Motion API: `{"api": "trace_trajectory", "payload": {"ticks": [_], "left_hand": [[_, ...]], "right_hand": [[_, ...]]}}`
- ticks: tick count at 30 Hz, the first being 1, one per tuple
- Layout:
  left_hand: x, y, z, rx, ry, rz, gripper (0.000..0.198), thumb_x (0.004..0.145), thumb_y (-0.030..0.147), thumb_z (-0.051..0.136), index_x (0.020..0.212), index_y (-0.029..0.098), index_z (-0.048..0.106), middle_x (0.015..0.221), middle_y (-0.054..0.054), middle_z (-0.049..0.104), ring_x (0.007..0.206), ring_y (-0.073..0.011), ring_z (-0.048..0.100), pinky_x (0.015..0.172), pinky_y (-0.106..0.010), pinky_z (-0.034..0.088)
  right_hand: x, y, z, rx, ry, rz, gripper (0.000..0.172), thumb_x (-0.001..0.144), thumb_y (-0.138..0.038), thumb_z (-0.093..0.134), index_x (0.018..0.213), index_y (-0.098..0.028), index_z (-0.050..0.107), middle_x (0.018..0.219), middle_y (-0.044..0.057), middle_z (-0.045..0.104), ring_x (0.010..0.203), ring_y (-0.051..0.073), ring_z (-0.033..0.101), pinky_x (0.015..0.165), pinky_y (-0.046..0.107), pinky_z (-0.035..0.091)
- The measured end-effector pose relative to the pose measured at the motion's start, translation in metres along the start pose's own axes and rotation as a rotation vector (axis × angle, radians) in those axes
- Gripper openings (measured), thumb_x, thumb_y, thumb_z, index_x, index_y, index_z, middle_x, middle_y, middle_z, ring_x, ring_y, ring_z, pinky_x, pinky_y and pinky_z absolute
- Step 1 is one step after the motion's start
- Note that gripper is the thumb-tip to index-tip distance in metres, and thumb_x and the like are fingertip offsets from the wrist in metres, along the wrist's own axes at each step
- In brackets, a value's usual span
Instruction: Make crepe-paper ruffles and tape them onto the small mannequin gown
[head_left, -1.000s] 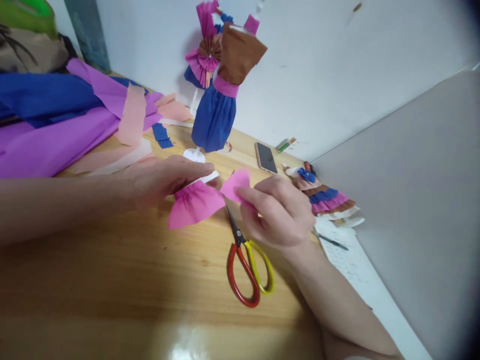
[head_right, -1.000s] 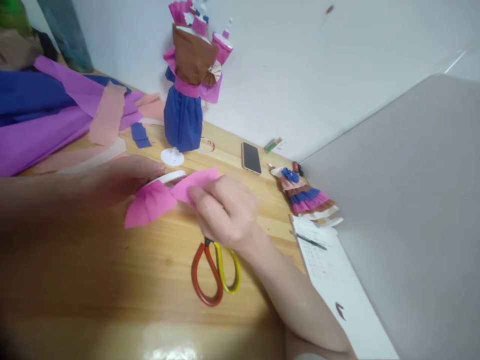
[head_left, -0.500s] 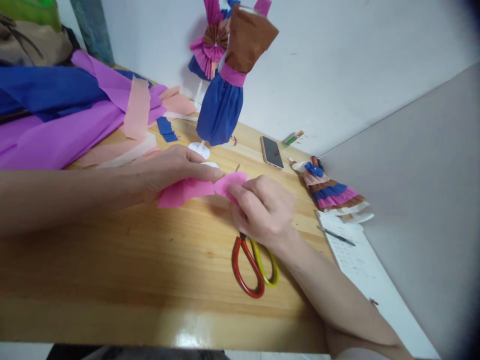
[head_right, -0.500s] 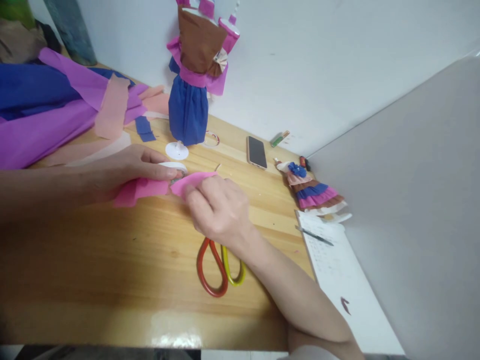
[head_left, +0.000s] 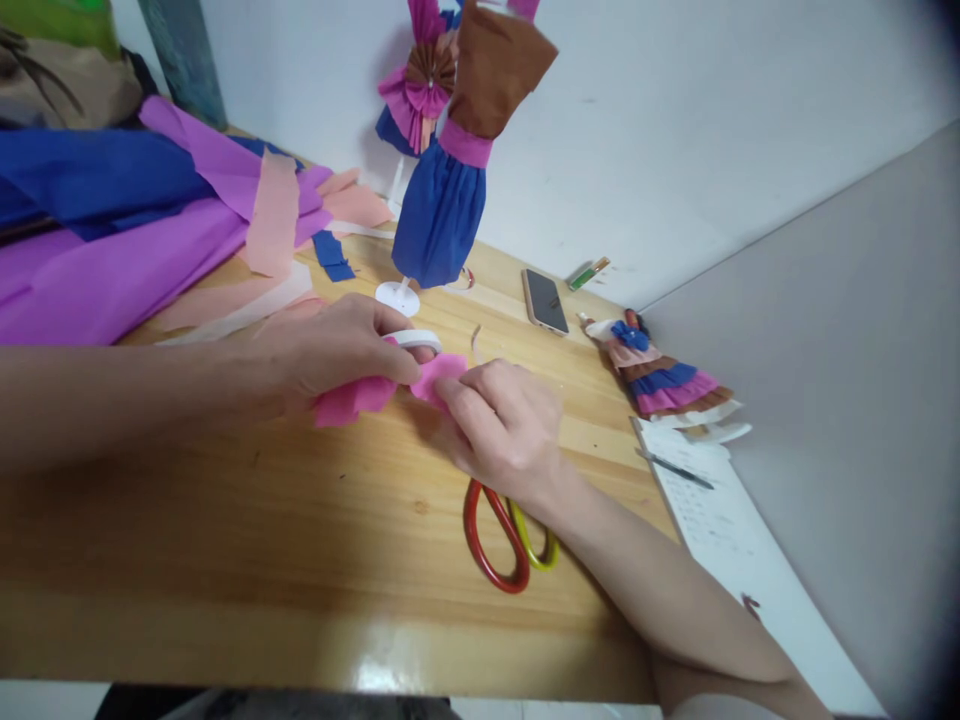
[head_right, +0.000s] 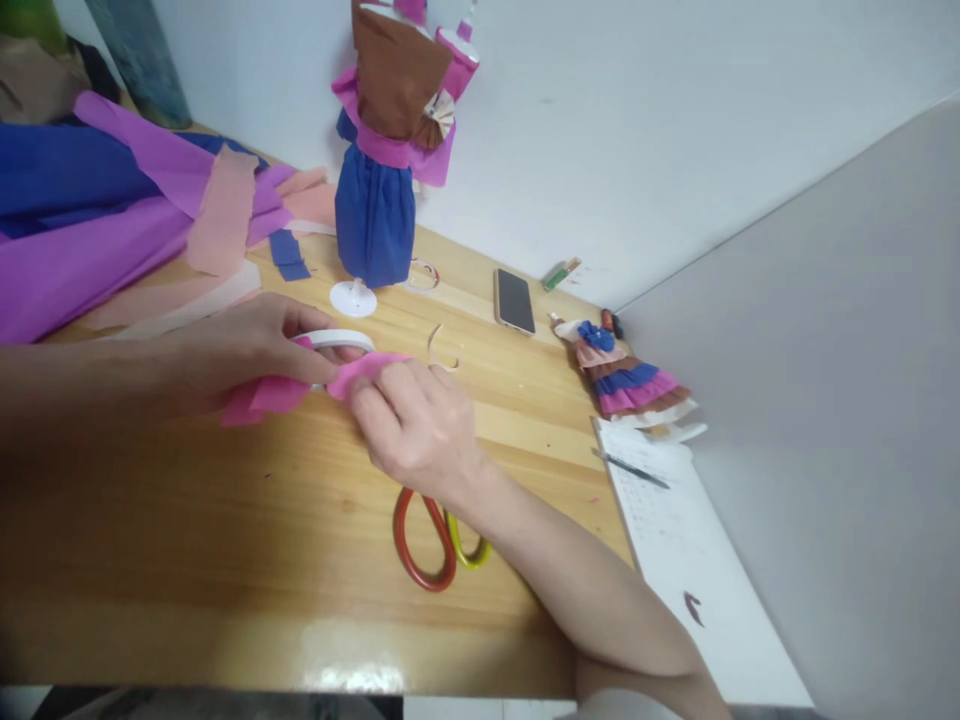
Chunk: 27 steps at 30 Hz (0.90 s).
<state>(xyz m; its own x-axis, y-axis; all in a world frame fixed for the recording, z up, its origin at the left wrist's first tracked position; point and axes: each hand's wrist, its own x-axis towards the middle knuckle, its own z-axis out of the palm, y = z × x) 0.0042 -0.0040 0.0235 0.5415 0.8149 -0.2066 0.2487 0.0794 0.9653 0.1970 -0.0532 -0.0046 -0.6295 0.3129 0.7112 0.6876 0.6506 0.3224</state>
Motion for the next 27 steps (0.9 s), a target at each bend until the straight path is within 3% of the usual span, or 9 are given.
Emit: {"api": "trace_trajectory", "payload": {"ticks": [4,7,11,14,16,21,27], "left_hand": [[0.0,0.002,0.0,-0.063,-0.023,-0.028,0.009,0.06,0.018,0.069,0.067,0.018,0.063,0.06,0.002,0.053,0.056,-0.0111,0.045,0.05,-0.025,0.028],[0.001,0.002,-0.002,-0.086,-0.043,-0.009,0.01,0.06,0.017,0.069,0.068,0.018,0.064,0.064,0.001,0.058,0.06,-0.0123,0.05,0.052,-0.025,0.032],[0.001,0.003,-0.003,-0.139,-0.071,-0.03,0.01,0.058,0.017,0.068,0.067,0.017,0.064,0.059,0.001,0.055,0.058,-0.0123,0.051,0.05,-0.024,0.033],[-0.002,0.007,-0.002,-0.113,-0.101,-0.039,0.008,0.06,0.015,0.067,0.066,0.018,0.063,0.057,0.001,0.053,0.054,-0.0112,0.048,0.048,-0.023,0.031],[-0.005,0.01,-0.002,-0.062,-0.103,-0.034,0.008,0.061,0.013,0.066,0.066,0.018,0.062,0.056,0.002,0.051,0.051,-0.0101,0.044,0.046,-0.023,0.028],[-0.008,0.014,-0.002,-0.011,-0.119,-0.041,0.007,0.063,0.014,0.063,0.065,0.02,0.059,0.056,0.002,0.053,0.05,-0.0106,0.044,0.046,-0.024,0.027],[-0.005,0.012,-0.002,-0.004,-0.041,0.0,0.011,0.061,0.015,0.067,0.068,0.02,0.059,0.055,0.004,0.047,0.051,-0.0101,0.043,0.048,-0.024,0.029]], "right_hand": [[0.0,-0.003,-0.001,0.059,-0.06,-0.017,0.009,0.09,-0.018,0.061,0.082,-0.018,0.066,0.066,0.003,0.058,0.059,0.016,0.048,0.053,0.031,0.034],[0.002,0.0,-0.006,0.322,-0.067,0.053,0.019,0.091,-0.033,0.059,0.088,-0.016,0.066,0.071,0.005,0.058,0.062,0.017,0.052,0.053,0.032,0.039],[0.006,0.011,-0.012,0.624,-0.031,0.457,0.023,0.093,-0.037,0.052,0.087,-0.019,0.065,0.072,0.003,0.06,0.065,0.017,0.057,0.06,0.032,0.046],[0.005,0.018,-0.008,0.798,-0.12,0.799,0.022,0.093,-0.037,0.057,0.081,-0.02,0.064,0.075,0.003,0.065,0.071,0.017,0.06,0.068,0.032,0.048],[0.003,0.02,-0.002,0.938,-0.202,0.926,0.024,0.09,-0.041,0.061,0.079,-0.02,0.062,0.075,0.002,0.065,0.071,0.016,0.06,0.068,0.031,0.048],[0.0,0.021,0.01,1.163,-0.218,1.032,0.037,0.079,-0.052,0.073,0.076,-0.02,0.055,0.071,-0.002,0.058,0.066,0.014,0.053,0.062,0.027,0.042],[0.001,0.021,0.01,1.278,-0.256,1.109,0.046,0.074,-0.061,0.075,0.074,-0.02,0.053,0.061,-0.005,0.048,0.055,0.011,0.04,0.05,0.024,0.03]]}}
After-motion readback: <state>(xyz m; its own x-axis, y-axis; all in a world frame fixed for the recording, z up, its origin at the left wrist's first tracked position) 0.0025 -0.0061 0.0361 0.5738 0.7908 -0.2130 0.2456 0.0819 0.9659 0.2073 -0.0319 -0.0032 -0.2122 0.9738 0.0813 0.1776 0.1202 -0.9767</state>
